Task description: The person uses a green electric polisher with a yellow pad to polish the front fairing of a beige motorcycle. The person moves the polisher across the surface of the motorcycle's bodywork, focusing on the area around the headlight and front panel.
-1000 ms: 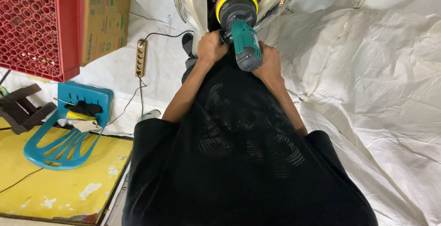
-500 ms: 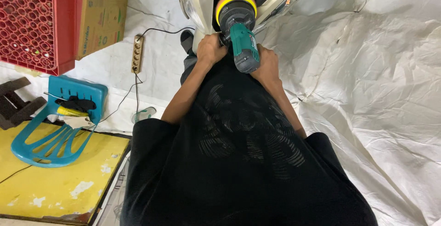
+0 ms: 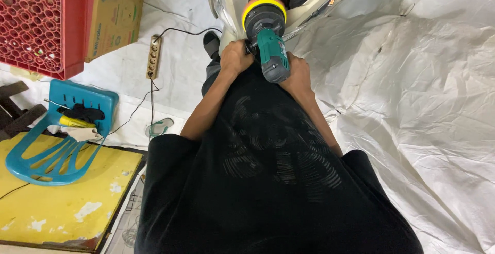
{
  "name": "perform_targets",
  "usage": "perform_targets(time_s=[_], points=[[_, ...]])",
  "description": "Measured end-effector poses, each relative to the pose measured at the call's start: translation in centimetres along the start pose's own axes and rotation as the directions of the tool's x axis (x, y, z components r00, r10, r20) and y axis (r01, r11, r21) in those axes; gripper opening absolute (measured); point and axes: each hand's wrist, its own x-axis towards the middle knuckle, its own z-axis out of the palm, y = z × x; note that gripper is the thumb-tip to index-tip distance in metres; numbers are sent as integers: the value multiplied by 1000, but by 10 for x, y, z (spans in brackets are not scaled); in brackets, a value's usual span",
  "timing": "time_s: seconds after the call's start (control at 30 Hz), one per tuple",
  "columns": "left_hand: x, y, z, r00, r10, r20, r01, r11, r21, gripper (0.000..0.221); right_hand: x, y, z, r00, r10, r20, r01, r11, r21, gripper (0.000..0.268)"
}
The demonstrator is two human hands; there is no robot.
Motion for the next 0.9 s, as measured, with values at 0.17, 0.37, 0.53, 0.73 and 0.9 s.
perform_targets(time_s=[0.17,0.37,0.53,0.73,0.9], points=[[-6,-7,-3,1000,-3,5,4,1000,-9,19,-5,-14,1,1000,3,0,-3,999,45,32],[-3,-23,-2,1000,10,-9,-10,999,38,19,-5,-23,10,999,42,32,-43,999,33,34],[-7,-32,-4,999,21,-37,-21,1000,-7,15,-6,-23,23,998,51,48,-51,999,7,35],[-10,-49,-4,996,64,-64,-66,997,-27,15,-7,-25,34,994,83,75,-84,996,18,33],[-20,-49,-12,996,64,-67,-66,998,-26,14,-9,-30,43,995,88,55,-92,994,62,31]])
